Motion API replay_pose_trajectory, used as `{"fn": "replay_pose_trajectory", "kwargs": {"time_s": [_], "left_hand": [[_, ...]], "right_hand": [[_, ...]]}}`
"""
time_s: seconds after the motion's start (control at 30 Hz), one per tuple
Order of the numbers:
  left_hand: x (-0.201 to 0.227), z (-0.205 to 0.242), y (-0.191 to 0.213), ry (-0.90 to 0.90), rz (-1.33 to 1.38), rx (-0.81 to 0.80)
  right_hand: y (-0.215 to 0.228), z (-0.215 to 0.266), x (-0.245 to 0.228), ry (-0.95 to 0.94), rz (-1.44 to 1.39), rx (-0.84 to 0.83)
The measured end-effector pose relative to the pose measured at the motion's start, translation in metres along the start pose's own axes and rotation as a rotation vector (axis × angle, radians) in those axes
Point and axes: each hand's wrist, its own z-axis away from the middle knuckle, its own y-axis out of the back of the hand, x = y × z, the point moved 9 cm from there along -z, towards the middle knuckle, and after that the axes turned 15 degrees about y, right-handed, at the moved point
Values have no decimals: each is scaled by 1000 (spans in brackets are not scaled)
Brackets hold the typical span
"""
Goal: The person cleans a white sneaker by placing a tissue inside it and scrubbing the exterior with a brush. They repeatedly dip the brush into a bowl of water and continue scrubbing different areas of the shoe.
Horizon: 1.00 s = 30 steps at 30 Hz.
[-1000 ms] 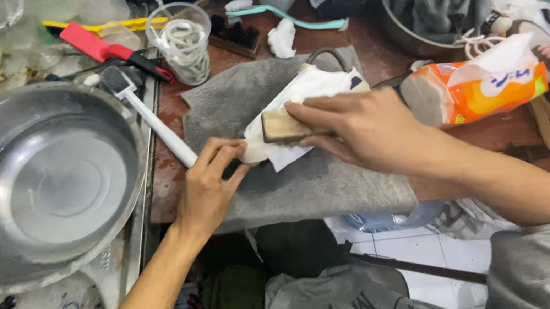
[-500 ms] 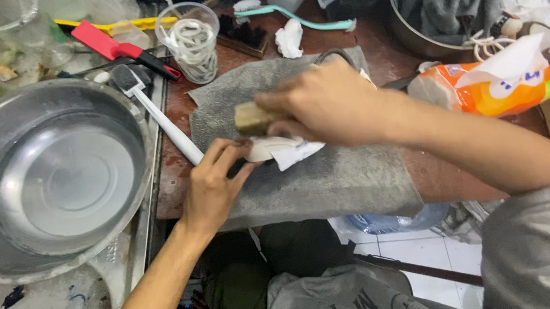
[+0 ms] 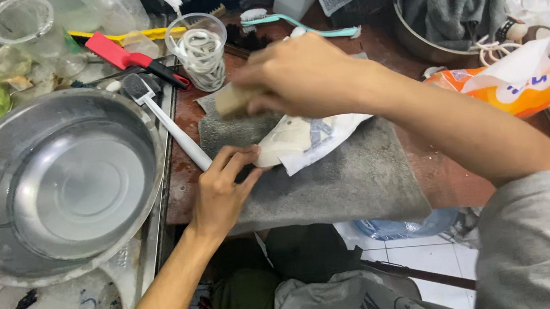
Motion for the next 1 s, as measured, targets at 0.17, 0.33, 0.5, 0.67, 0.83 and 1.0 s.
{"fn": "replay_pose_trajectory", "kwargs": {"time_s": [0.17,0.33,0.5,0.67,0.83,1.0], "left_hand": [[4,-3,4,19,41,1],[12,-6,5,27,40,-14],[22,0,-2,-134,-46,-104],[19,3,-4,-132,-52,-100],[18,4,-3,-132,-53,-116],[11,1,-6,-88,-55,-106]], "right_hand": [[-20,23,9,-82,-25,-185],[-3,34,26,-29,-9,5],[-1,40,28,47,-83,59],[-32,38,29,-56,-188,-230],[-41,43,33,9,-86,-207],[22,53,3,63,-143,277]]}}
